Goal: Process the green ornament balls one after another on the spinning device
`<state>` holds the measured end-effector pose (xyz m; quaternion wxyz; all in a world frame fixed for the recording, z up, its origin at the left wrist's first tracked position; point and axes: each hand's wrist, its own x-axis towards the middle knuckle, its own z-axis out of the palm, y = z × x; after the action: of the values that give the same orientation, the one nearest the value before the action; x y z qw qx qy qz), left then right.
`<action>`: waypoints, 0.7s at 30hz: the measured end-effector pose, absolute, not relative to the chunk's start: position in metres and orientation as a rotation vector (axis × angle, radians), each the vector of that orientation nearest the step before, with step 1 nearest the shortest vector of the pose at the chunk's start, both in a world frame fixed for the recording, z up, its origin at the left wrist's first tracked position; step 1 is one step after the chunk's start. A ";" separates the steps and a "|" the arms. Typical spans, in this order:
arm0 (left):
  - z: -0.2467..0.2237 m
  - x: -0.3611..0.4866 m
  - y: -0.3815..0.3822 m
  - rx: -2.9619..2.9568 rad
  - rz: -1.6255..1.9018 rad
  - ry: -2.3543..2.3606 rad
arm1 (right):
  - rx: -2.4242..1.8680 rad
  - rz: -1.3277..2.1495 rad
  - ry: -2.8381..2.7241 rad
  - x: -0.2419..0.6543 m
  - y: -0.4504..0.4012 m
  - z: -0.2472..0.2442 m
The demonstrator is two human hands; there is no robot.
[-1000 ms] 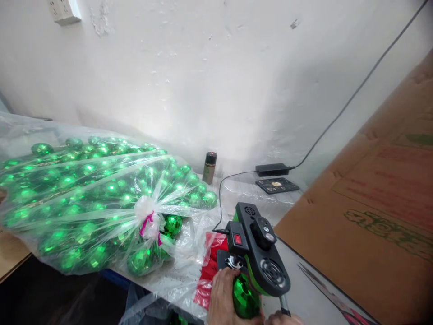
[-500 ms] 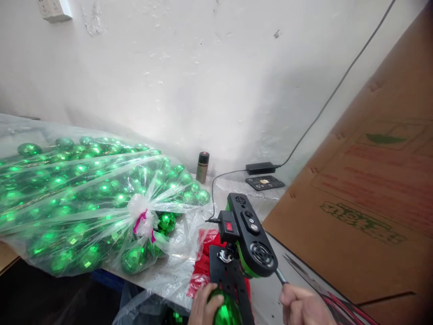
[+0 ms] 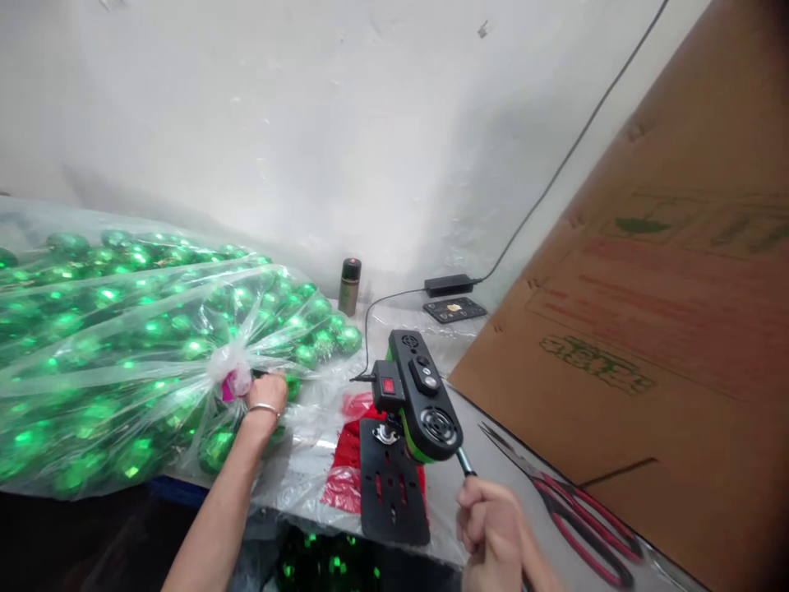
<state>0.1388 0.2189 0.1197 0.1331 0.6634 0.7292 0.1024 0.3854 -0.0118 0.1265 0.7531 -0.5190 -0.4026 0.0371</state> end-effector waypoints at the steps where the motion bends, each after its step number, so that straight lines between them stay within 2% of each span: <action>1: 0.117 0.140 0.215 1.931 0.255 2.079 | -1.116 0.085 -0.904 0.384 -0.012 0.128; 7: 0.109 0.151 0.190 2.057 0.240 1.766 | -1.060 0.055 -0.970 0.391 -0.009 0.124; 13: 0.108 0.156 0.201 1.972 0.328 1.634 | -1.053 0.062 -1.001 0.391 -0.010 0.130; 21: 0.121 0.156 0.176 1.558 0.877 1.408 | -1.052 0.001 -1.053 0.384 -0.008 0.151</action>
<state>0.1560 0.1764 0.1205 0.4194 0.6216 0.5616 0.3496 0.3844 -0.0084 0.1515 0.7356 -0.4788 -0.4792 0.0004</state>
